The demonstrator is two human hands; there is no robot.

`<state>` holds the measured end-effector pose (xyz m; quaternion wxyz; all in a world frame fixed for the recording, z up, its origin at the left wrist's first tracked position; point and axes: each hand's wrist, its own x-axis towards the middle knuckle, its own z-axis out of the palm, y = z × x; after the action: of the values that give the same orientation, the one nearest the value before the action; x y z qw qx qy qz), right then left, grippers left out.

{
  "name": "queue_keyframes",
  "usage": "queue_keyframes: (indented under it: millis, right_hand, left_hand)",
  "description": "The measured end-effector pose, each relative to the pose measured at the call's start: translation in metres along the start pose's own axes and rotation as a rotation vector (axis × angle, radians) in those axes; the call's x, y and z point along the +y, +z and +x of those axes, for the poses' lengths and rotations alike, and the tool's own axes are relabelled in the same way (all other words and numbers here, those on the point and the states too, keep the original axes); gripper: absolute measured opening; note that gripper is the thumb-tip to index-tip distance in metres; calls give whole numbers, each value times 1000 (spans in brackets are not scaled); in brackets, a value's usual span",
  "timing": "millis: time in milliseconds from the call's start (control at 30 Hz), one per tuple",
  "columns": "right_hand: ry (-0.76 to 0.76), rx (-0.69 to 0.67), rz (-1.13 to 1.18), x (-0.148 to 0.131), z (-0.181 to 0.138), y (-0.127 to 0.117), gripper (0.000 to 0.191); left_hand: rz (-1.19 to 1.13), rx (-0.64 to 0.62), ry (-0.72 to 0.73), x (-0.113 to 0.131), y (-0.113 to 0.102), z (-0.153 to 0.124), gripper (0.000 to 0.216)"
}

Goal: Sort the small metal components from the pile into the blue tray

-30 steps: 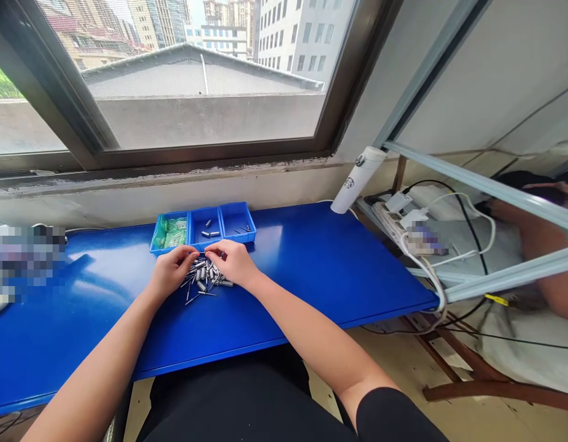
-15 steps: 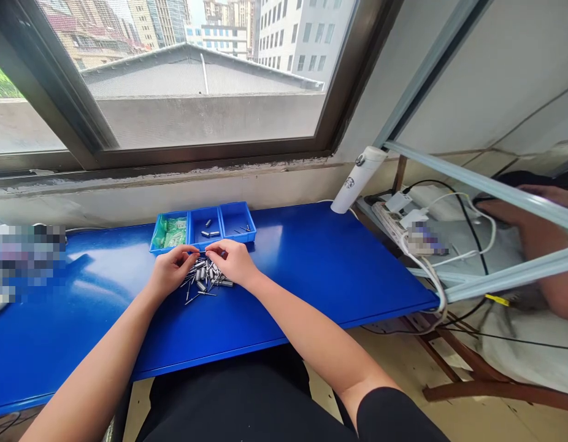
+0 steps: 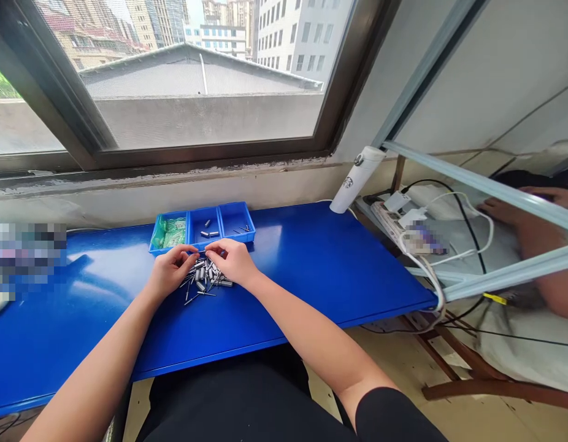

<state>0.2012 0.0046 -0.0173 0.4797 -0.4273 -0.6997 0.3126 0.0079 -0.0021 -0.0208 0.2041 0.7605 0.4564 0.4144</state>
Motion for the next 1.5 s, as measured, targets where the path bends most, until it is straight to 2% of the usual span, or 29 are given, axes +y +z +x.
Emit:
queue_keyframes:
  millis: [233, 533, 667, 900, 1500]
  right_hand:
    - [-34, -10, -29, 1, 0, 1, 13]
    - [-8, 1, -12, 1, -1, 1, 13]
    - [-35, -20, -26, -1, -1, 0, 13]
    - [24, -9, -3, 2, -1, 1, 16]
    - [-43, -74, -66, 0, -1, 0, 12]
  left_hand:
    - [51, -31, 13, -3, -1, 1, 25]
    - [33, -17, 12, -2, 0, 1, 20]
    - [75, -33, 16, -4, -1, 2, 27]
    - [19, -24, 9, -5, 2, 0, 22]
    - [48, -70, 34, -6, 0, 1, 28]
